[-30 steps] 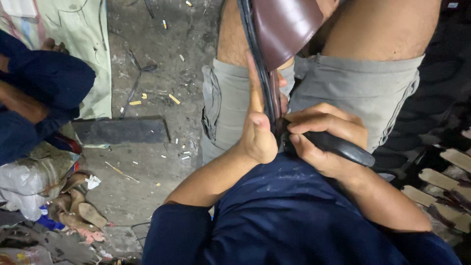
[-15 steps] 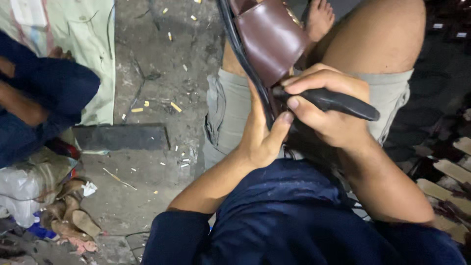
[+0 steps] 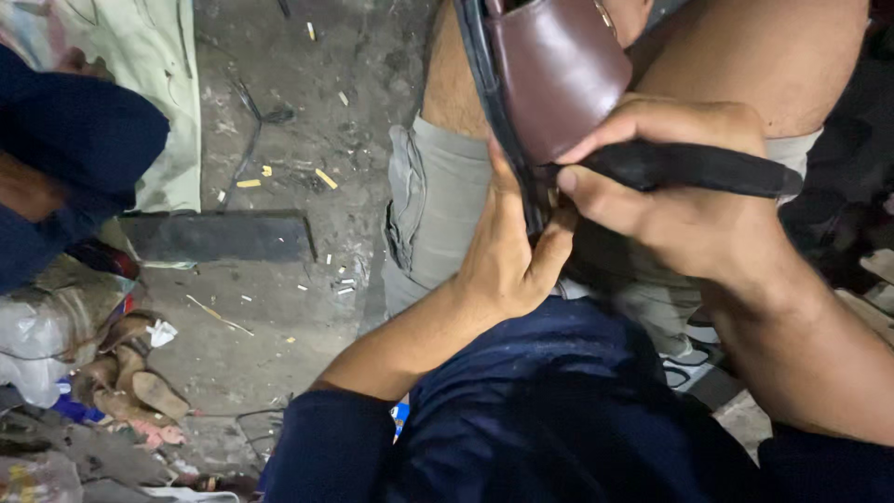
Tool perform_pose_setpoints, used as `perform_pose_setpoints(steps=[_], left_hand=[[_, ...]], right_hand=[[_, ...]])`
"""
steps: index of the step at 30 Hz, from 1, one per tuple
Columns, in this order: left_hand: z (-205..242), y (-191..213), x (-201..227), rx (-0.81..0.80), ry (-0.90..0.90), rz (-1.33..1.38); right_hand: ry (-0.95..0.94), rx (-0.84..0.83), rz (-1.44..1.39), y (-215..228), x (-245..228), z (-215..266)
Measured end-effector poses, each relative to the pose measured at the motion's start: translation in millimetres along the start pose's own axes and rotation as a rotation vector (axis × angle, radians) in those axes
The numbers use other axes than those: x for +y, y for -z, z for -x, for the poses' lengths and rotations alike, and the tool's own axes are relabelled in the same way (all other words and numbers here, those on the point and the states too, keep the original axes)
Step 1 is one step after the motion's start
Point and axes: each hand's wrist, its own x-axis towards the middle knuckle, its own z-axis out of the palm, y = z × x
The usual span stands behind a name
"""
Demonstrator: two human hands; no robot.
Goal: The person assembles brown sandals by attaching the upper strap to the sole using a handheld tool. They repeatedly press the strap into place, flip the sandal to inspect the attachment, and use a small heating device to secure the bond.
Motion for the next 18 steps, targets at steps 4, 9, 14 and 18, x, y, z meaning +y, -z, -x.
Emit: perform_pose_setpoints(steps=[4,9,14,18], left_hand=[[-15.0,9.4,6.2,-0.027,0.042,0.038],[-21.9,8.8,20.2,-0.074,0.144,0.251],[4.8,1.3,30.3,-0.142,0.241,0.147],[6.5,16.4,36.9,-0.021,-0.08,0.277]], right_hand=[[0.066,-0.076,0.262,4.2,-5.4,-16.2],[-0.193,-0.119,-0.132,21.8,-0.8,-3.3],[-0.269,-0.024,-0.512,16.2,12.8,32.5],[-0.266,-0.079,-0.721,18.7,8.6,62.2]])
